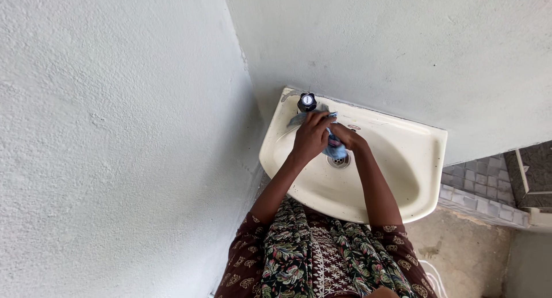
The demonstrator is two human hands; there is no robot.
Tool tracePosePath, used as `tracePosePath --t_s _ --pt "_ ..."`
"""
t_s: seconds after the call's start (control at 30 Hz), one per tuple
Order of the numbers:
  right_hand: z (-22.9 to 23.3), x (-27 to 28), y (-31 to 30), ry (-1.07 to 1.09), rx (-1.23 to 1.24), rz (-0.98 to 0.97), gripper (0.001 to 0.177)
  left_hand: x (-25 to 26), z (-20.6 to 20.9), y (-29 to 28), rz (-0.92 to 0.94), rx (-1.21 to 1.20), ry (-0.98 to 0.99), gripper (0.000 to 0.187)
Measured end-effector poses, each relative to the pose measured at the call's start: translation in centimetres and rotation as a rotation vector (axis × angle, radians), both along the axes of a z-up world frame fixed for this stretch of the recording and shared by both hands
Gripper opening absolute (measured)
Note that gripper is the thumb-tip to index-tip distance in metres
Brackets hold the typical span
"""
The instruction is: The person wipes the interior and rim of a wall-mounted sink with a blue cloth, repeatedly wringing the cloth under running water from the faucet. The person cleans around the faucet and drain, then continues wiping the basin and edges.
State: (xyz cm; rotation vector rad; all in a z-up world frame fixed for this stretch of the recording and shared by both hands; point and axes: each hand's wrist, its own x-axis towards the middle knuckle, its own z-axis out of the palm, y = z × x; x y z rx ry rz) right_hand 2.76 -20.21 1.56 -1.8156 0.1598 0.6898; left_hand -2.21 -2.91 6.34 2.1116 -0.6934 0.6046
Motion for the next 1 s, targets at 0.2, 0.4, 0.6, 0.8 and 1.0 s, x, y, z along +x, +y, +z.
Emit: tracePosePath --t_s 0.2,0.4,0.6,0.8,1.0 --pt "3.6 -1.5 -2.9 -0.755 -0.485 -0.203 0.088 2.4 0.2 -3.2 0.035 -0.015 0.187 0.030" --pt "2.0 -2.9 0.6 -1.138 -0.880 0.009 0.068 4.1 0.9 -4.2 0.210 0.214 0.216 0.064" --pt "-0.1 -1.0 -0.6 -1.297 -0.971 0.175 0.048 5.2 -3.0 -5.6 0.314 0.455 0.067 0.065" --pt "0.7 -0.5 -3.2 -1.403 -0.829 0.203 0.048 6.8 -5.1 -9.9 0.515 0.767 0.058 0.040" --pt "1.2 -2.0 -6.1 -1.378 -0.812 0.115 0.045 5.6 -4.7 -12.2 0.444 0.674 -0.044 0.025"
